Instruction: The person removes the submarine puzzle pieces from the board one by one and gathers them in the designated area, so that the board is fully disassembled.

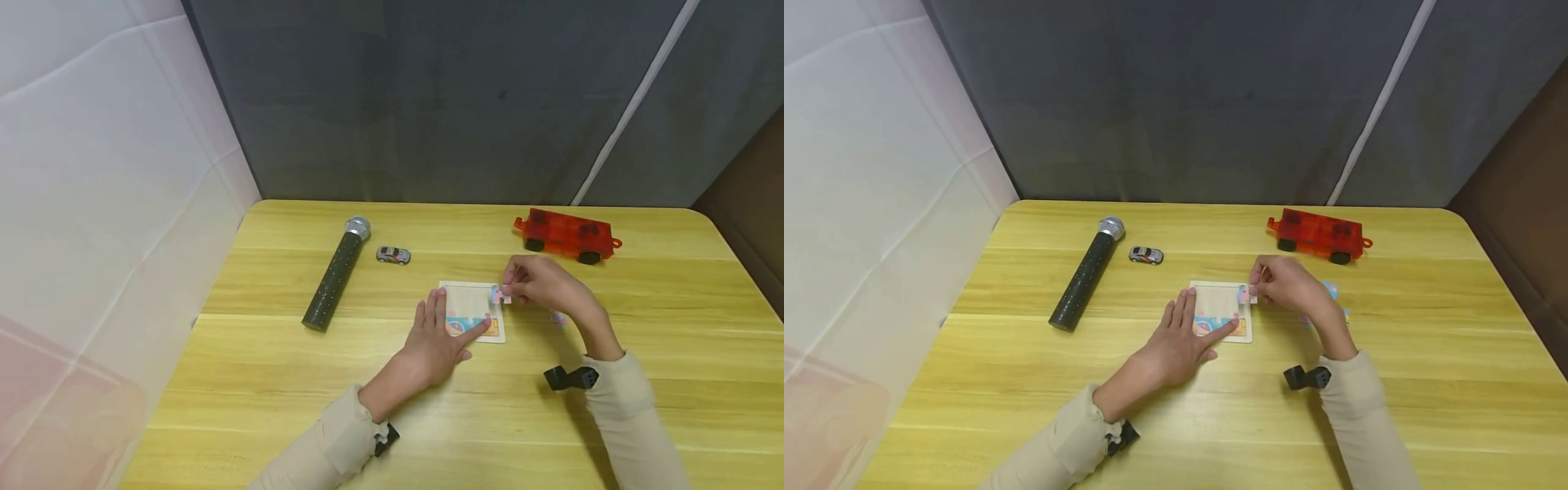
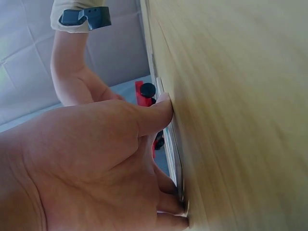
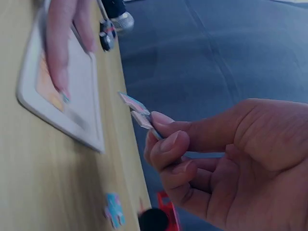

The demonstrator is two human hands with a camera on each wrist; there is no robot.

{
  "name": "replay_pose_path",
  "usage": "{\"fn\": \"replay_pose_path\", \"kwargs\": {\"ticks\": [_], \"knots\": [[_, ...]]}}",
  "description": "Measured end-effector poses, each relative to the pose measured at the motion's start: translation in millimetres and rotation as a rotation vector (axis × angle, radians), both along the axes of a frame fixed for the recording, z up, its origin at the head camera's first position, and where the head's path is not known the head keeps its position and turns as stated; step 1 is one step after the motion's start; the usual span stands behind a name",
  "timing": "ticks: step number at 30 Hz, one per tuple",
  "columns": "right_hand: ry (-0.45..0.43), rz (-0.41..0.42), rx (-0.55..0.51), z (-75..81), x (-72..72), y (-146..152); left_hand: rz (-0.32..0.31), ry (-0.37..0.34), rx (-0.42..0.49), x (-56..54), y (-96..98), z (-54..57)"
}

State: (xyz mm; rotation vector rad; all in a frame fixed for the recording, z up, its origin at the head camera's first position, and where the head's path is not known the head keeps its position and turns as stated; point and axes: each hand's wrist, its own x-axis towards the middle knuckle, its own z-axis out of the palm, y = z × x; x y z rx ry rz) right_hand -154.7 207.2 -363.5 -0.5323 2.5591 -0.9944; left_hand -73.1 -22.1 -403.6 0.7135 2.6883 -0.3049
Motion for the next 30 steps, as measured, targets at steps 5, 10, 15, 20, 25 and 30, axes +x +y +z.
{"fn": "replay_pose_path", "kwargs": {"ticks": [5, 10, 15, 20, 25, 30], "knots": [[-0.031, 0.025, 0.005, 2.4, -0.4, 19, -0.009, 0.014, -0.005, 0.4, -0.2, -0.9], [-0.06, 0.021, 0.014, 4.2, 0.1, 33, -0.009, 0.006, 0.006, 0.3, -0.5, -1.1], [-0.067, 0.023, 0.018, 5.0, -0.4, 40, 0.008, -0.014, 0.036, 0.3, -1.0, 0.3], [-0.12, 0.024, 0.007, 1.6, -2.0, 44, 0.013, -0.021, 0.052, -0.3, -1.2, 0.5], [-0.178, 0.027, 0.019, -7.4, -4.3, 47, 0.015, -0.026, 0.067, -0.2, -1.7, 0.2], [-0.177, 0.001, 0.069, -15.0, -7.6, 42, 0.013, -0.027, 0.066, 0.2, -2.3, 0.4]]}}
